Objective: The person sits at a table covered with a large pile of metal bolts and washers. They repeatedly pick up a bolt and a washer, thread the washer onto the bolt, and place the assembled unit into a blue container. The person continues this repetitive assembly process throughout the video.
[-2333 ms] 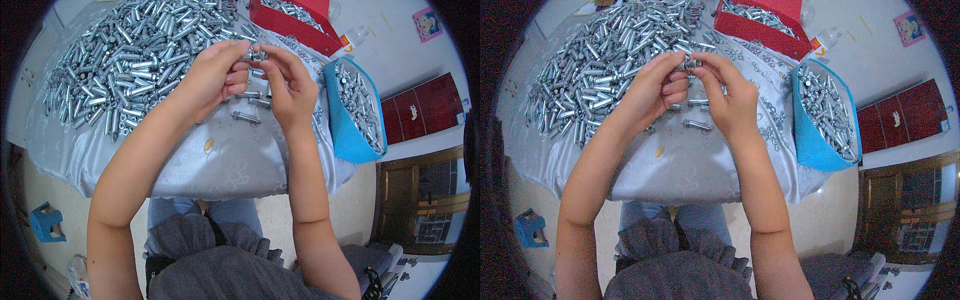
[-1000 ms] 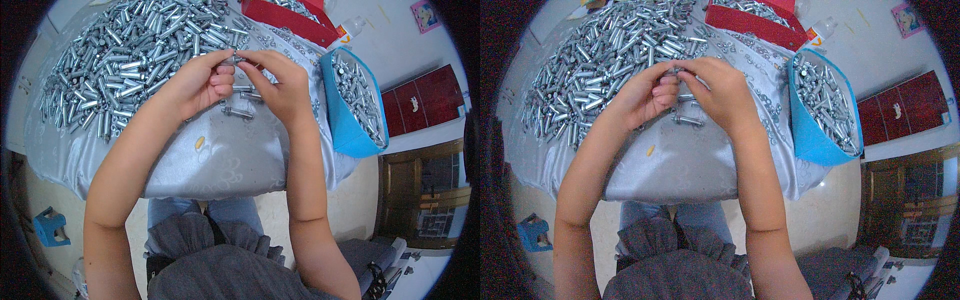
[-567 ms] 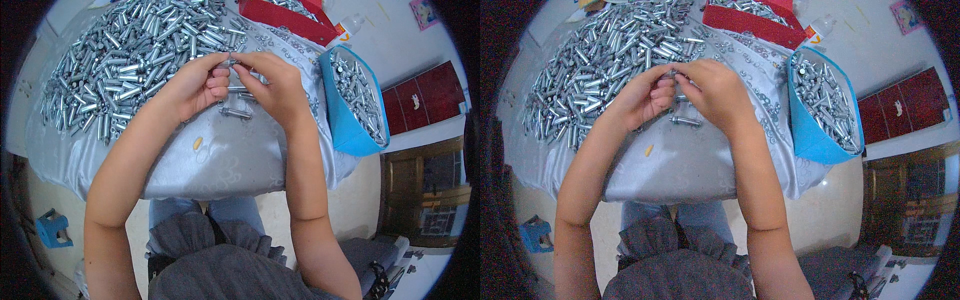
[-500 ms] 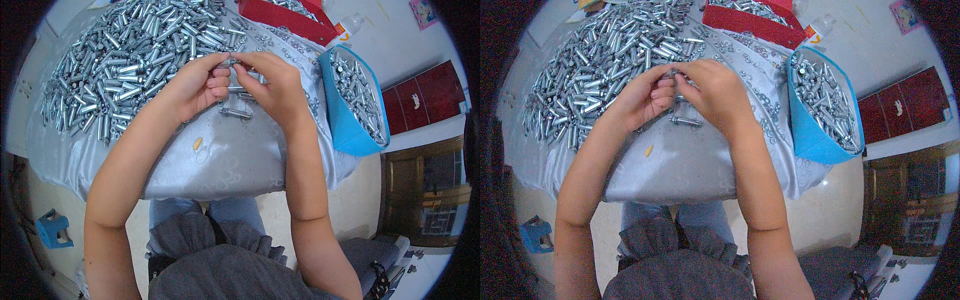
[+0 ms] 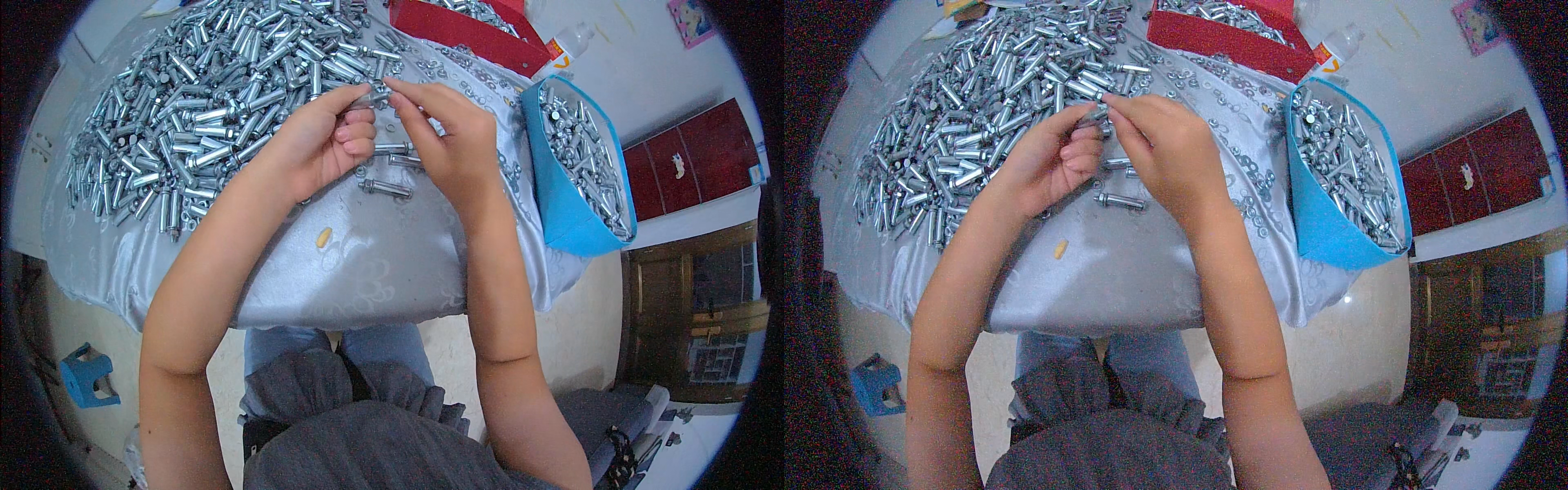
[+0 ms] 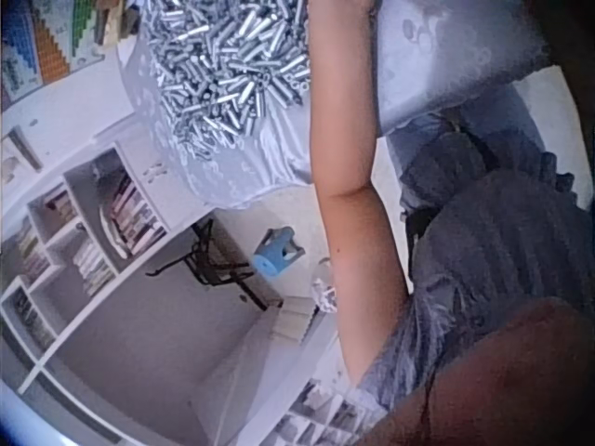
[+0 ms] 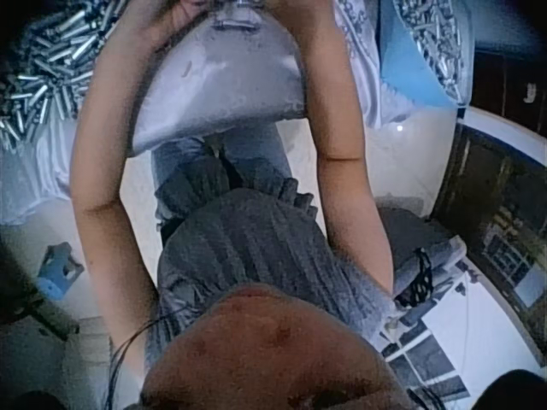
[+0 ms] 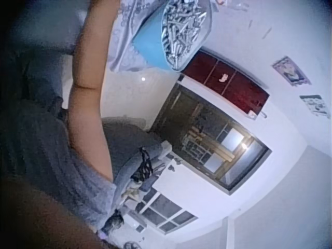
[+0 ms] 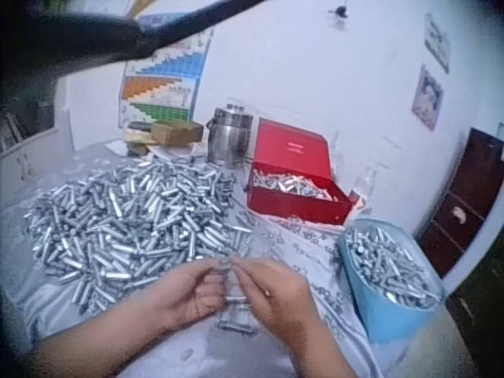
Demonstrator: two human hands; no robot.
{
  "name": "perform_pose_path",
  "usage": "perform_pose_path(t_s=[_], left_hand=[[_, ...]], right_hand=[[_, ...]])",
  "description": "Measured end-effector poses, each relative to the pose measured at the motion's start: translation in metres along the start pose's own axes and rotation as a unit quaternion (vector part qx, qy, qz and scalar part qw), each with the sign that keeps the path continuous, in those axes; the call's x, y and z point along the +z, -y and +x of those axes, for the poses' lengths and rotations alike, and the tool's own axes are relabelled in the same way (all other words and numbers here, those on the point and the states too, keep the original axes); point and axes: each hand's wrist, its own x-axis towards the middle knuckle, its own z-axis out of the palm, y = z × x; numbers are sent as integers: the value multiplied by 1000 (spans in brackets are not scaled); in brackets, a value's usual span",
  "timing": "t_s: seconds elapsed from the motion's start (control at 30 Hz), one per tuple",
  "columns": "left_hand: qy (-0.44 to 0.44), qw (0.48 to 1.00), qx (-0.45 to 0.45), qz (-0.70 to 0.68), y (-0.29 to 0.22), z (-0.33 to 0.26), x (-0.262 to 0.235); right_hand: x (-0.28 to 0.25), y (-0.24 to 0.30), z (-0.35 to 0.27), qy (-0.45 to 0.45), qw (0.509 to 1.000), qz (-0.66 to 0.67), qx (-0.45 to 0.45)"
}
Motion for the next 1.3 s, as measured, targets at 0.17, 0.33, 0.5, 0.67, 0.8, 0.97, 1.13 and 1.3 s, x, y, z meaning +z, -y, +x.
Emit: perform_pose_path(t_s=[0.17,0.33,0.5,0.67,0.8,0.97,1.13,1.3], left_hand=[[21,1000,-7,19,-2,-1,-2],[-7,999,-1,37,0,-3,5],[14,998,-28,46,-1,-5,8],[30,998,-41,35,-1,-5,7],[37,998,-37,34,-1,-6,7],[39,998,-37,29,-1,-4,3],[28,998,-33,46,-1,-4,4],[17,999,-35,29,0,-5,5]], right_hand=[[2,1,0,8,998,48,36],[-2,1,1,44,930,266,250],[-13,4,4,69,835,400,371],[-13,2,3,55,802,443,397],[-11,1,2,52,802,445,396],[-11,1,2,46,808,434,396],[-11,2,2,47,832,400,381],[-10,6,2,45,864,369,341]])
